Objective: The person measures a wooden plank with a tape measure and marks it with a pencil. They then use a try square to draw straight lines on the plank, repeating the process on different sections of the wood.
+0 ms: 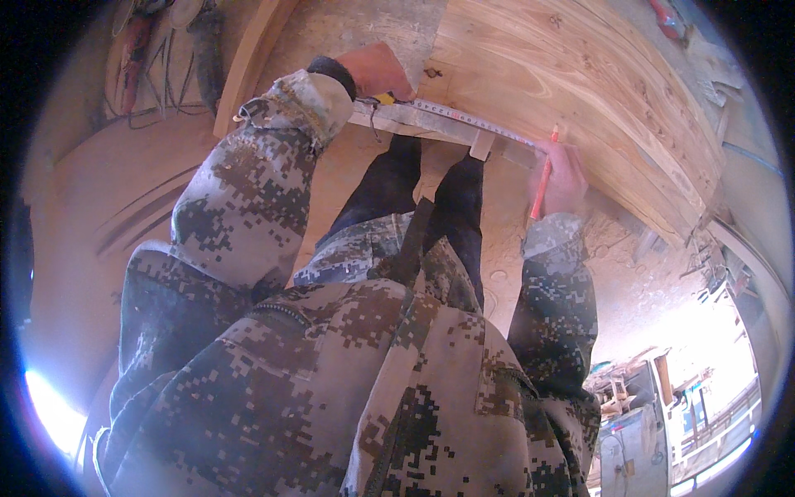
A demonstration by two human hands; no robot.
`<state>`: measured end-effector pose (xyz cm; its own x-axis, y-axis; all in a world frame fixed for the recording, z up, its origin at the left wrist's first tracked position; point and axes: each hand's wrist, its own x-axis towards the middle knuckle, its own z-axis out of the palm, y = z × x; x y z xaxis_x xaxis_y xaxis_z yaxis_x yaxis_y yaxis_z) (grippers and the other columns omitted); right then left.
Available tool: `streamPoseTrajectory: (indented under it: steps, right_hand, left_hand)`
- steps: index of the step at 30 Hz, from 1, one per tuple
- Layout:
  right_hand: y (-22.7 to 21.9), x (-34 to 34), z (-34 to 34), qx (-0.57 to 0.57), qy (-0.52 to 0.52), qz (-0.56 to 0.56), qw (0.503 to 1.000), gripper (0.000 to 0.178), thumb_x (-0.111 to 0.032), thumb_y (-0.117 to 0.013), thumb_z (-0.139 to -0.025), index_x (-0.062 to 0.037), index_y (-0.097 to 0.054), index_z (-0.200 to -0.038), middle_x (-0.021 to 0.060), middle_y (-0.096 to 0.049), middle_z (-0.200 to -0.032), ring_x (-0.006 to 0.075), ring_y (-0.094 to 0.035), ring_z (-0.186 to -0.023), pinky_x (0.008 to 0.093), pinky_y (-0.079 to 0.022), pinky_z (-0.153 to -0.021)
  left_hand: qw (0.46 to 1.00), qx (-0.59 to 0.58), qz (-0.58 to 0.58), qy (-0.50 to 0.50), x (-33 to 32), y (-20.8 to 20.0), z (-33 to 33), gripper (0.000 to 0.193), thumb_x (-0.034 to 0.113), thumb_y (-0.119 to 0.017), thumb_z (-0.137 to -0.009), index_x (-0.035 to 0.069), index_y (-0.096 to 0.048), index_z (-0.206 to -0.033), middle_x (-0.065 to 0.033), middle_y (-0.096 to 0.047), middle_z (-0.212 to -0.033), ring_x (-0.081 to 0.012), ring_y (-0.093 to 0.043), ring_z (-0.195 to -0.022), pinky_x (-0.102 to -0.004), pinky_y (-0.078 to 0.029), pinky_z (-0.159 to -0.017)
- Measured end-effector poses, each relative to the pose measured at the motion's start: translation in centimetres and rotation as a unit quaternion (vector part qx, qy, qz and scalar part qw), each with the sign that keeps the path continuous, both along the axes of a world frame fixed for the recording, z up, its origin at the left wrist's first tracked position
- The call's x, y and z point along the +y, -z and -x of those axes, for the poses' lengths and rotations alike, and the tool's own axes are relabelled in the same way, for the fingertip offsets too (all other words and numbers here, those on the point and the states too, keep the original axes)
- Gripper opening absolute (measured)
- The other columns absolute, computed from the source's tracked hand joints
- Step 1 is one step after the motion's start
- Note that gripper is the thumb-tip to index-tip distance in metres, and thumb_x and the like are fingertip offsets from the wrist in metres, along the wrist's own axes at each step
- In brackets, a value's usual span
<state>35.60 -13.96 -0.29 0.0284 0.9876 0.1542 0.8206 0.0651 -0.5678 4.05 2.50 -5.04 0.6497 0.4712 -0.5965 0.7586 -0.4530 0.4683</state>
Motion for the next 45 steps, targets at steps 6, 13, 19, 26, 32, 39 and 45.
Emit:
streamPoseTrajectory:
  steps: [6,13,19,26,32,39,45]
  right_hand:
    - [-0.1,0.0,0.2,0.001,0.006,0.003,1.000,0.013,-0.002,-0.070,-0.081,-0.0104,-0.068,-0.091,0.0123,-0.064,-0.084,0.0297,-0.066,-0.081,0.0386,-0.053,-0.071]
    - [-0.5,0.3,0.4,-0.015,-0.002,0.010,1.000,0.016,-0.001,-0.068,-0.079,-0.0108,-0.068,-0.092,0.0130,-0.064,-0.085,0.0331,-0.065,-0.084,0.0412,-0.052,-0.073]
    - [-0.6,0.4,0.6,-0.011,0.009,0.017,1.000,0.014,-0.002,-0.068,-0.081,-0.0098,-0.068,-0.092,0.0135,-0.065,-0.088,0.0336,-0.066,-0.085,0.0419,-0.052,-0.074]
    - [-0.6,0.3,0.7,-0.017,0.014,0.022,1.000,0.014,-0.002,-0.068,-0.083,-0.0102,-0.068,-0.094,0.0125,-0.066,-0.089,0.0318,-0.067,-0.085,0.0399,-0.054,-0.074]
    - [-0.5,0.4,0.5,-0.030,0.011,0.031,0.999,0.018,0.003,-0.068,-0.081,-0.0095,-0.069,-0.094,0.0105,-0.067,-0.087,0.0279,-0.068,-0.082,0.0361,-0.054,-0.074]
    - [-0.2,0.3,0.3,-0.032,-0.001,0.017,0.999,0.019,0.004,-0.070,-0.080,-0.0098,-0.069,-0.094,0.0106,-0.066,-0.086,0.0279,-0.067,-0.080,0.0367,-0.054,-0.072]
    - [0.0,0.4,0.1,-0.031,-0.015,0.005,0.999,0.018,0.003,-0.072,-0.080,-0.0096,-0.069,-0.094,0.0110,-0.066,-0.084,0.0283,-0.067,-0.079,0.0372,-0.053,-0.071]
  left_hand:
    - [1.000,-0.002,-0.021,0.017,-0.1,1.4,0.3,0.027,0.037,-0.067,-0.083,0.013,-0.073,-0.092,-0.0170,-0.070,-0.087,-0.0385,-0.067,-0.082,-0.0421,-0.054,-0.074]
    - [0.997,-0.047,-0.057,0.014,-0.2,1.0,3.4,0.028,0.038,-0.065,-0.084,0.012,-0.074,-0.088,-0.0163,-0.070,-0.083,-0.0372,-0.066,-0.078,-0.0432,-0.053,-0.071]
    - [0.986,0.031,-0.002,-0.161,-0.1,-3.7,6.6,0.034,0.040,-0.072,-0.078,0.006,-0.077,-0.080,-0.0147,-0.070,-0.074,-0.0275,-0.066,-0.070,-0.0402,-0.052,-0.070]
    - [0.978,-0.012,0.013,-0.209,-0.4,-4.1,9.1,0.029,0.032,-0.077,-0.076,0.006,-0.079,-0.088,-0.0109,-0.074,-0.075,-0.0187,-0.066,-0.069,-0.0342,-0.053,-0.070]
    - [0.934,-0.028,0.026,-0.356,-1.3,-3.8,10.0,0.029,0.034,-0.080,-0.070,0.007,-0.079,-0.082,-0.0097,-0.073,-0.074,-0.0200,-0.067,-0.070,-0.0341,-0.054,-0.073]
    - [0.933,-0.048,0.034,-0.356,-1.5,-3.6,10.9,0.031,0.033,-0.080,-0.073,0.006,-0.079,-0.089,-0.0093,-0.074,-0.077,-0.0177,-0.066,-0.071,-0.0330,-0.053,-0.072]
    - [0.932,-0.043,0.032,-0.358,-1.4,-3.5,10.9,0.033,0.035,-0.079,-0.068,0.007,-0.079,-0.087,-0.0092,-0.072,-0.074,-0.0191,-0.066,-0.069,-0.0330,-0.054,-0.073]
